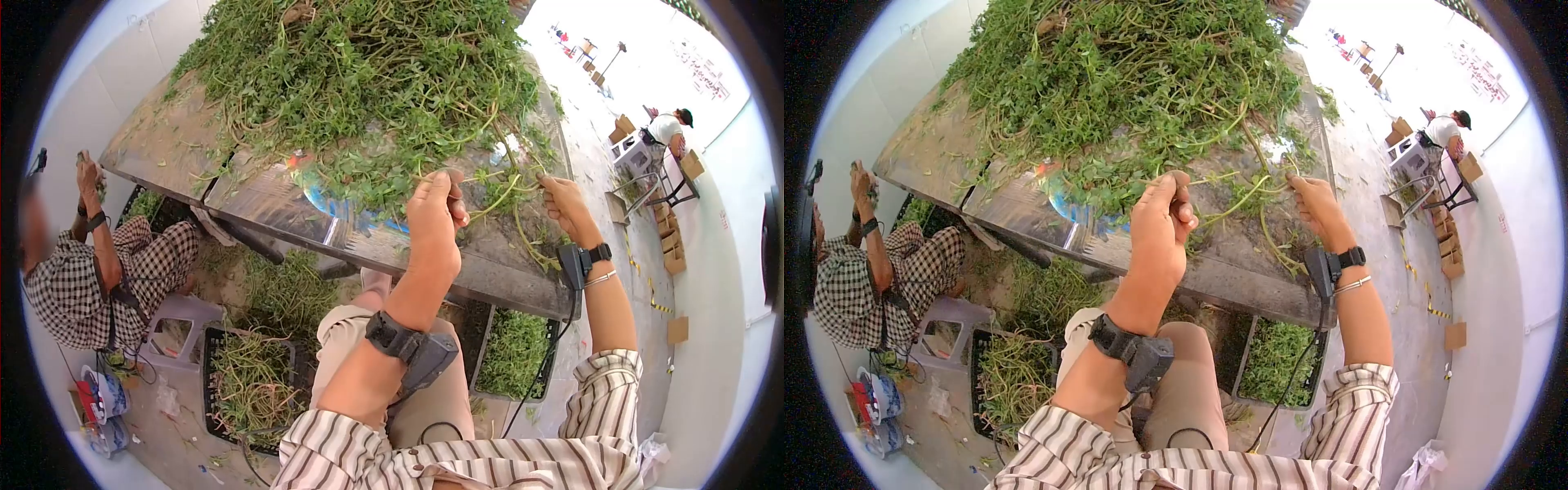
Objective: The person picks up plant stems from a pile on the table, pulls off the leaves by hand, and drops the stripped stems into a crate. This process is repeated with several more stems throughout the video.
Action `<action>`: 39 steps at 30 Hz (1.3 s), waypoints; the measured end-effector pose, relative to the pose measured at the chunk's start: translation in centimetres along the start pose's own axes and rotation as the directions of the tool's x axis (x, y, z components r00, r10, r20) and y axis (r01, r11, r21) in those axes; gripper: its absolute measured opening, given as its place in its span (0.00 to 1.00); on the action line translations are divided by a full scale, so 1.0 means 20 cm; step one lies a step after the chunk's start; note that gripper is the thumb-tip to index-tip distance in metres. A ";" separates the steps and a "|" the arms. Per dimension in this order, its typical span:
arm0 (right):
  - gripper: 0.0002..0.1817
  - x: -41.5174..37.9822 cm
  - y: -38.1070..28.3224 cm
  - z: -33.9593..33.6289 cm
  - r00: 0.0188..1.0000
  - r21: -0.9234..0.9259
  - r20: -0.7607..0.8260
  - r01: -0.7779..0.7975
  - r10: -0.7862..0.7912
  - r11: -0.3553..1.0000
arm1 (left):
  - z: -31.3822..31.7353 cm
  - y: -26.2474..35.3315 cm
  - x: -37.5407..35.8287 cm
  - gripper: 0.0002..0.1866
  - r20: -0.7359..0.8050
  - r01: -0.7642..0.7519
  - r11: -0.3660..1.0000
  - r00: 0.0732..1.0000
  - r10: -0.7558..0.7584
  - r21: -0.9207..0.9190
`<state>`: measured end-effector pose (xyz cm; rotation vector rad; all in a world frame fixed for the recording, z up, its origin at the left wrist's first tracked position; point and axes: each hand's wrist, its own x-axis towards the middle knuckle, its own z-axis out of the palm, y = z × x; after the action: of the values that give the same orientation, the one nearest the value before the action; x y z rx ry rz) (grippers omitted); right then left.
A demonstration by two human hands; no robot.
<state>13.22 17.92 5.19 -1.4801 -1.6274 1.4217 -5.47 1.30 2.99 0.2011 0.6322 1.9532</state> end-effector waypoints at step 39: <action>0.09 -0.38 -0.22 0.49 0.614 -0.319 0.233 0.781 -0.754 0.537 | 0.02 0.06 0.02 0.11 0.059 -0.217 0.959 0.976 0.209 0.182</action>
<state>4.93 8.10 8.14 -0.6517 -2.2994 0.6424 -6.40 1.34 3.79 0.4397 0.7967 2.0894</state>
